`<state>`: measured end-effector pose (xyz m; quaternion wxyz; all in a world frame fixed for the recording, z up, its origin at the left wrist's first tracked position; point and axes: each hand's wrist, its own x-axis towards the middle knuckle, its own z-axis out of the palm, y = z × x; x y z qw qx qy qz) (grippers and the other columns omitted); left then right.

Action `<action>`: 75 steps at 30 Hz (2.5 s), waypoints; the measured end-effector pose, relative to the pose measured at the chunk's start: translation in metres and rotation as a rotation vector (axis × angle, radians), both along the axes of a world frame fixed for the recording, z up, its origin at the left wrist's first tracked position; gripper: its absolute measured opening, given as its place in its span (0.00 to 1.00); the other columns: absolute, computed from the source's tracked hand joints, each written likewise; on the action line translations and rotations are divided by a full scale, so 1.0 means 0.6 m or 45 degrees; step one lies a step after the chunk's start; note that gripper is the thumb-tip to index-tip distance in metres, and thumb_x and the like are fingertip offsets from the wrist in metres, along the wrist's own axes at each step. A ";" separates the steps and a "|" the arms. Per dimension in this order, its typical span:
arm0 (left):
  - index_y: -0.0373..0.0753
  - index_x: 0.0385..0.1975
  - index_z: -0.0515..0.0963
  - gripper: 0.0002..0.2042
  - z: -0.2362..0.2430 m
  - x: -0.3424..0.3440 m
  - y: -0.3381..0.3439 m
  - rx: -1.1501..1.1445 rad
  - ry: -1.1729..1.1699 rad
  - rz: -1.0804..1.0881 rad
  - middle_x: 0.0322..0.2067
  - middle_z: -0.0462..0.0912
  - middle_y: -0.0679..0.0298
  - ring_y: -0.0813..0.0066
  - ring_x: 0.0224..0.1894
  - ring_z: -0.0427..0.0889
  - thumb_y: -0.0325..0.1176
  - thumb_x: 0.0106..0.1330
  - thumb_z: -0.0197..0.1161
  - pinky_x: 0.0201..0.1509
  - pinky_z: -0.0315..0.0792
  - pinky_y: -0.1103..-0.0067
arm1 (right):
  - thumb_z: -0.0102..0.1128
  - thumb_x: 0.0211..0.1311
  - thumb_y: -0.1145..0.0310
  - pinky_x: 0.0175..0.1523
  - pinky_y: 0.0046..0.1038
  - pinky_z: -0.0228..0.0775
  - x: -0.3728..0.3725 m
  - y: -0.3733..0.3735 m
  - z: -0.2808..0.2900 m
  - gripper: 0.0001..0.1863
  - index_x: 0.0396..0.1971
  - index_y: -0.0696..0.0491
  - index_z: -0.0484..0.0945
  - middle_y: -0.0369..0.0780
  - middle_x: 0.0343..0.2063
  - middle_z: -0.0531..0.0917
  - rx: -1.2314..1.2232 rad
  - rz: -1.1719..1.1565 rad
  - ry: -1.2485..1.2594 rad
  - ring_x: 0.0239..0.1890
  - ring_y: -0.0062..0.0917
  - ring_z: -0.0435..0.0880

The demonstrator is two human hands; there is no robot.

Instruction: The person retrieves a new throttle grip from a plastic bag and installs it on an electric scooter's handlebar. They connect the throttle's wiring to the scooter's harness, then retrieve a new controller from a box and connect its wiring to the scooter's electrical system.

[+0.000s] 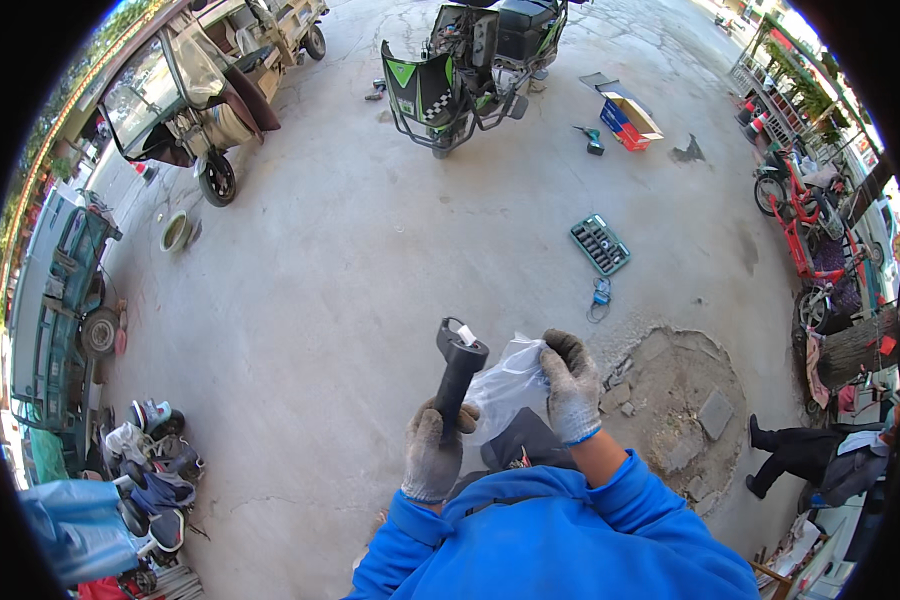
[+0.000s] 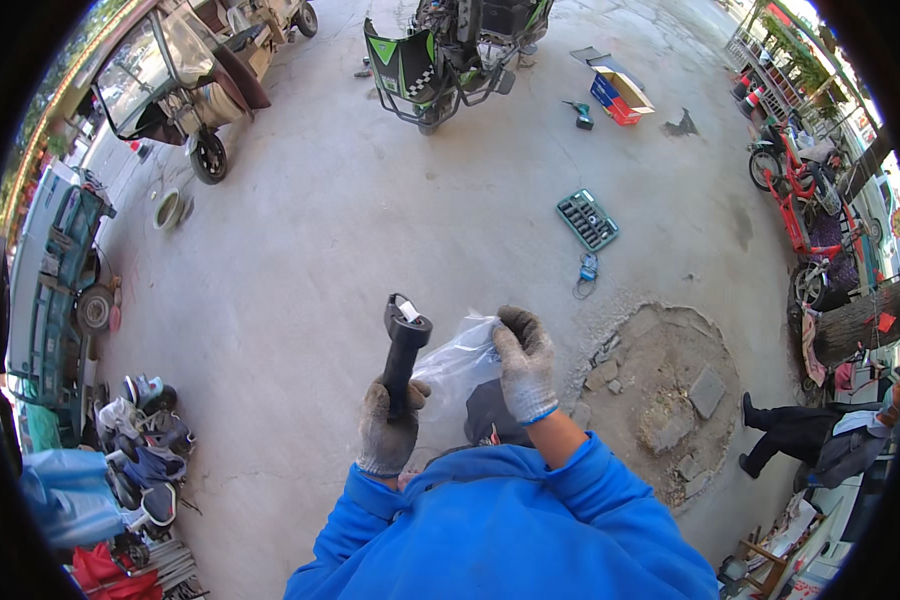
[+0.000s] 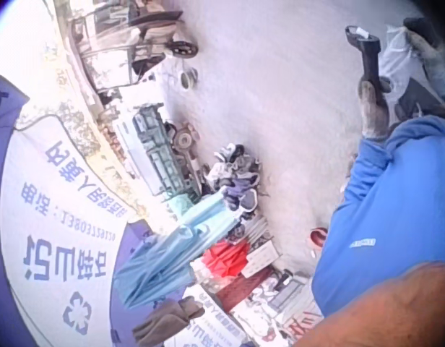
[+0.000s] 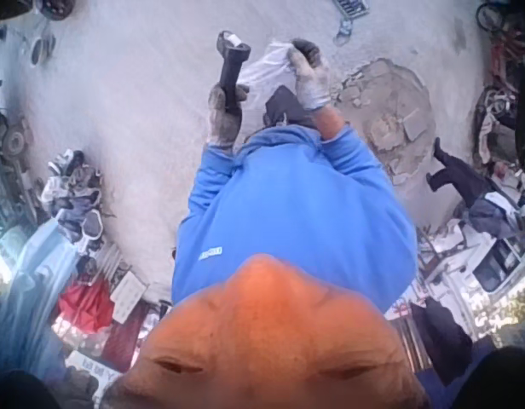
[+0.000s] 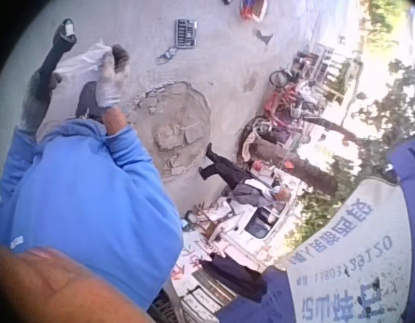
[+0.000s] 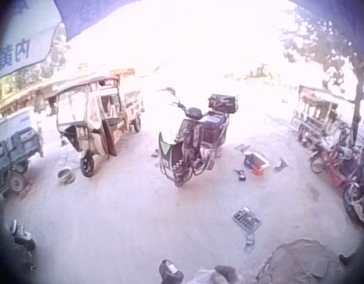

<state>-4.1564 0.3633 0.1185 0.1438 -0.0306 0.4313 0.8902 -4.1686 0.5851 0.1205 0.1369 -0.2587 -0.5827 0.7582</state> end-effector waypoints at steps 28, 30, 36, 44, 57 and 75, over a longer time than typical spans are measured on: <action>0.29 0.55 0.83 0.23 0.074 -1.137 -0.322 -1.212 0.420 -0.440 0.39 0.88 0.55 0.72 0.39 0.87 0.31 0.60 0.71 0.44 0.80 0.75 | 0.68 0.69 0.68 0.57 0.31 0.80 -1.124 -0.212 0.065 0.17 0.53 0.59 0.84 0.43 0.48 0.87 -0.175 0.971 -0.126 0.50 0.25 0.85; 0.28 0.55 0.82 0.21 0.077 -1.223 -0.344 -1.198 0.466 -0.455 0.42 0.88 0.53 0.69 0.41 0.87 0.29 0.61 0.68 0.46 0.81 0.74 | 0.66 0.69 0.66 0.52 0.31 0.80 -1.189 -0.240 0.055 0.17 0.52 0.60 0.84 0.43 0.45 0.88 -0.068 0.918 -0.131 0.46 0.24 0.85; 0.31 0.51 0.83 0.18 0.053 -1.444 -0.401 -1.022 0.328 -0.535 0.43 0.89 0.49 0.61 0.44 0.87 0.33 0.65 0.66 0.51 0.80 0.67 | 0.61 0.69 0.72 0.52 0.31 0.81 -1.344 -0.269 0.101 0.17 0.53 0.63 0.82 0.42 0.42 0.88 0.159 0.898 -0.278 0.43 0.24 0.86; 0.28 0.52 0.82 0.15 0.050 -1.703 -0.353 -0.943 0.242 -0.524 0.41 0.88 0.51 0.68 0.39 0.88 0.26 0.70 0.59 0.46 0.81 0.73 | 0.61 0.68 0.75 0.52 0.28 0.83 -1.561 -0.241 0.084 0.15 0.52 0.63 0.82 0.46 0.44 0.89 0.084 0.691 -0.197 0.43 0.23 0.88; 0.26 0.54 0.77 0.33 0.088 -2.114 -0.193 -0.820 0.264 -0.529 0.36 0.86 0.50 0.69 0.34 0.84 0.58 0.77 0.61 0.40 0.77 0.76 | 0.61 0.71 0.79 0.55 0.30 0.85 -1.962 -0.114 0.104 0.11 0.50 0.64 0.80 0.46 0.44 0.88 -0.074 0.284 0.231 0.45 0.24 0.90; 0.25 0.55 0.76 0.32 0.054 -2.554 -0.036 -0.623 0.371 -1.288 0.38 0.86 0.49 0.69 0.35 0.84 0.57 0.78 0.60 0.41 0.77 0.76 | 0.60 0.76 0.76 0.48 0.30 0.87 -2.166 -0.099 0.121 0.08 0.50 0.58 0.81 0.46 0.43 0.88 -0.664 -0.932 0.555 0.38 0.27 0.91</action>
